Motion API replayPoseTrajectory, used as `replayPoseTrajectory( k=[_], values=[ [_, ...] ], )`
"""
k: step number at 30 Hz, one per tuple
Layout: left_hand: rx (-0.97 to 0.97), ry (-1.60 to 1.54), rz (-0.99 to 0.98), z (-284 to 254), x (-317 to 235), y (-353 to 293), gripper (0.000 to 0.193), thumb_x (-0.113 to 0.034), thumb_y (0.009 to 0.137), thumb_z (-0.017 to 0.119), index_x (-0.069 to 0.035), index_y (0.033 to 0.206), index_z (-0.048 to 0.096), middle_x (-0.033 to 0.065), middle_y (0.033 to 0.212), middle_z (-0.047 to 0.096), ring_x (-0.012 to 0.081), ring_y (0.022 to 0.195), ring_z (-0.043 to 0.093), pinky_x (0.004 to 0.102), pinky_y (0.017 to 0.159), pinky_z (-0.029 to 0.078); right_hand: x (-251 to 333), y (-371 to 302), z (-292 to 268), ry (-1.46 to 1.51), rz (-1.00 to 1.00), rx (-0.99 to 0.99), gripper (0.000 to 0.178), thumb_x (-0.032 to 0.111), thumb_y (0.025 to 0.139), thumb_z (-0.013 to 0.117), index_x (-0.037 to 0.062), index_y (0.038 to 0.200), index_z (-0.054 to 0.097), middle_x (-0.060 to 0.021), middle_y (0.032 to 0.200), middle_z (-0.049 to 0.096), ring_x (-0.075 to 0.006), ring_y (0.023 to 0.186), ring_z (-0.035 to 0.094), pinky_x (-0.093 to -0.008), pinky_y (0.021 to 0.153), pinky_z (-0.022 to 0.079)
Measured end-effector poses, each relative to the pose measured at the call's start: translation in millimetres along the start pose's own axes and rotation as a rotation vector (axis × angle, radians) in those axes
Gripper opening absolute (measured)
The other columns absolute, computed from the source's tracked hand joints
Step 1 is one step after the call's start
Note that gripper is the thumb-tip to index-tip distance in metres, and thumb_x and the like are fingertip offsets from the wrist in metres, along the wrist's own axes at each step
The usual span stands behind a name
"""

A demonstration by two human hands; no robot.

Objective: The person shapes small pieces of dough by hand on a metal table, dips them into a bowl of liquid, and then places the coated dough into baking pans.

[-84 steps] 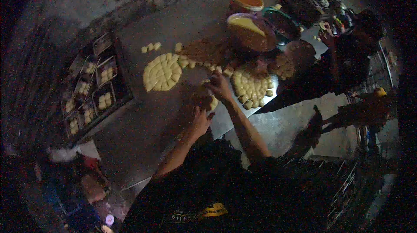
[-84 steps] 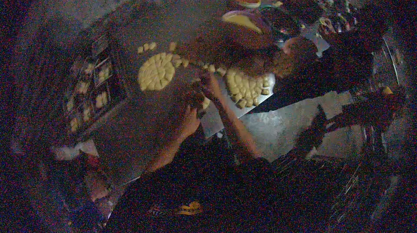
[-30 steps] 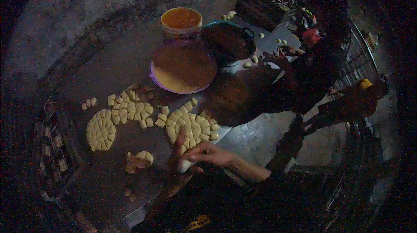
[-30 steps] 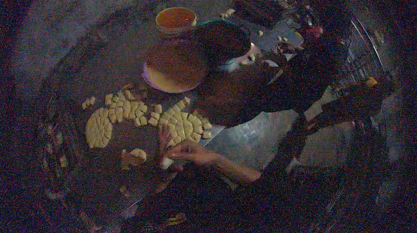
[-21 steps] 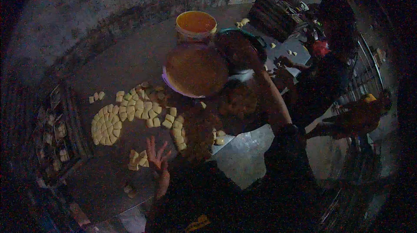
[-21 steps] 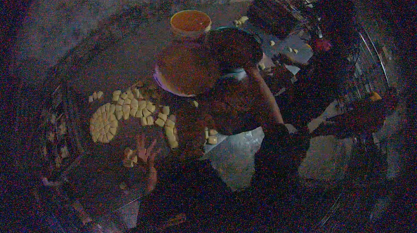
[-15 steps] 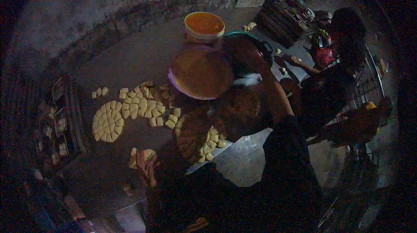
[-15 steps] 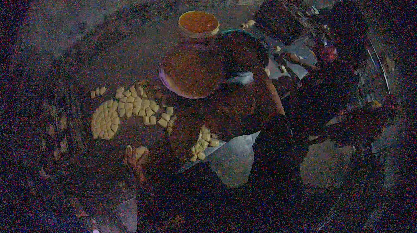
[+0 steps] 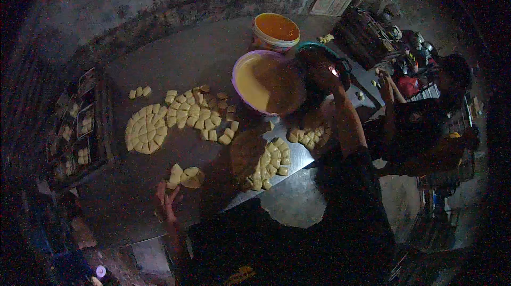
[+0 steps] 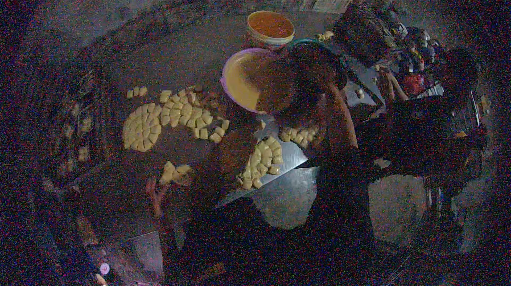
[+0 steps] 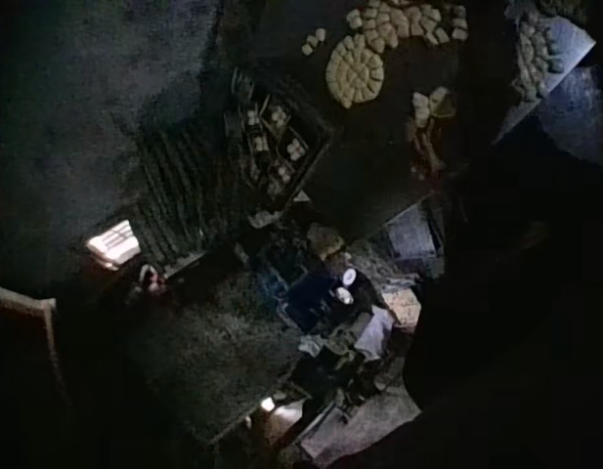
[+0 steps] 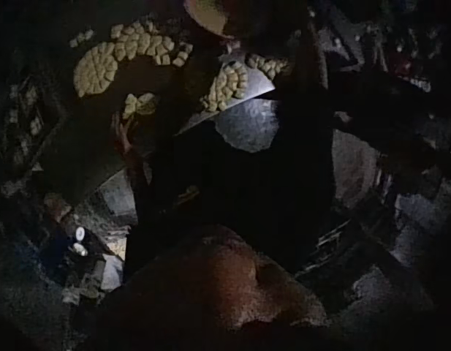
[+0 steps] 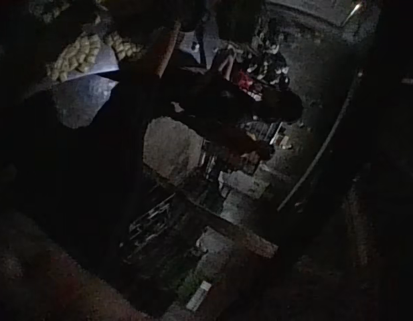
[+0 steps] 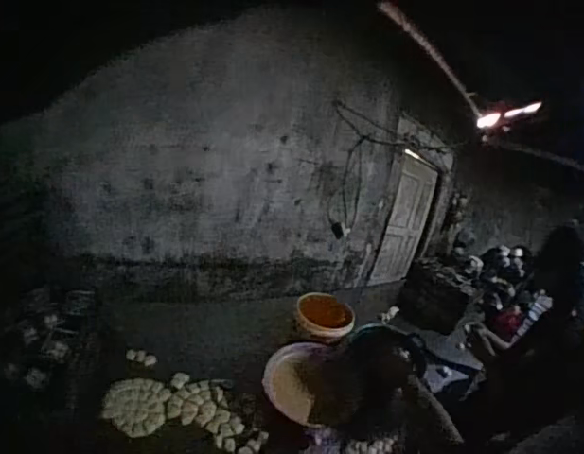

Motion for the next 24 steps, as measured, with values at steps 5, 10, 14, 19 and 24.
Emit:
replayPoseTrajectory(
  k=[5,10,14,19,24],
  values=[
    [0.035,-0.137,0.025,29.7,-53.8,-13.3,0.048,-0.032,0.102,0.048,0.003,0.134,0.052,0.0182,0.14,0.05,0.0295,0.114,0.062,0.0384,0.089,0.054,43.9,-28.1,-1.2,0.051,-0.08,-0.013,0.044,0.039,0.103,0.048,0.0032,0.124,0.063,-0.0106,0.118,0.065,-0.0208,0.107,0.06,-0.0361,0.099,0.044],
    [0.19,-0.041,-0.212,43.6,-76.6,-24.3,0.04,-0.026,0.102,0.05,0.004,0.128,0.056,0.0164,0.133,0.057,0.0269,0.111,0.063,0.037,0.094,0.052,160.9,-114.9,16.1,0.224,-0.339,0.108,0.045,0.039,0.103,0.047,0.0033,0.125,0.062,-0.011,0.121,0.064,-0.0213,0.109,0.059,-0.0359,0.1,0.043],
    [0.341,-0.395,-0.212,54.0,-90.4,-29.5,0.04,-0.029,0.104,0.05,0.0,0.13,0.055,0.0131,0.132,0.058,0.0222,0.117,0.059,0.0342,0.096,0.049,279.1,-241.0,75.4,0.518,-0.491,0.485,0.046,0.04,0.103,0.046,0.0034,0.126,0.061,-0.0113,0.123,0.063,-0.0218,0.111,0.059,-0.0359,0.101,0.042],
    [0.238,-0.427,0.003,11.3,-23.6,-17.9,0.036,-0.026,0.104,0.05,-0.002,0.132,0.054,0.0099,0.126,0.059,0.0204,0.118,0.055,0.0328,0.1,0.044,354.4,-364.7,164.4,0.909,-0.239,0.817,0.039,0.03,0.103,0.049,-0.003,0.121,0.061,-0.0109,0.112,0.066,-0.0189,0.1,0.062,-0.0339,0.089,0.049],
    [0.127,-0.376,-0.177,-26.4,-76.7,-9.2,0.038,-0.02,0.097,0.063,-0.004,0.13,0.056,0.0084,0.128,0.058,0.0193,0.118,0.055,0.0329,0.103,0.042,418.2,-379.0,146.6,0.564,-0.69,0.349,0.029,0.02,0.099,0.059,0.0011,0.121,0.062,-0.0138,0.112,0.067,-0.0247,0.107,0.063,-0.0397,0.092,0.05]
  ],
)
Point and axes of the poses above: each hand's wrist, its own y-axis towards the middle knuckle, its own z-axis out of the palm, x = y × z, the point moved 7 cm from there along y, towards the middle knuckle
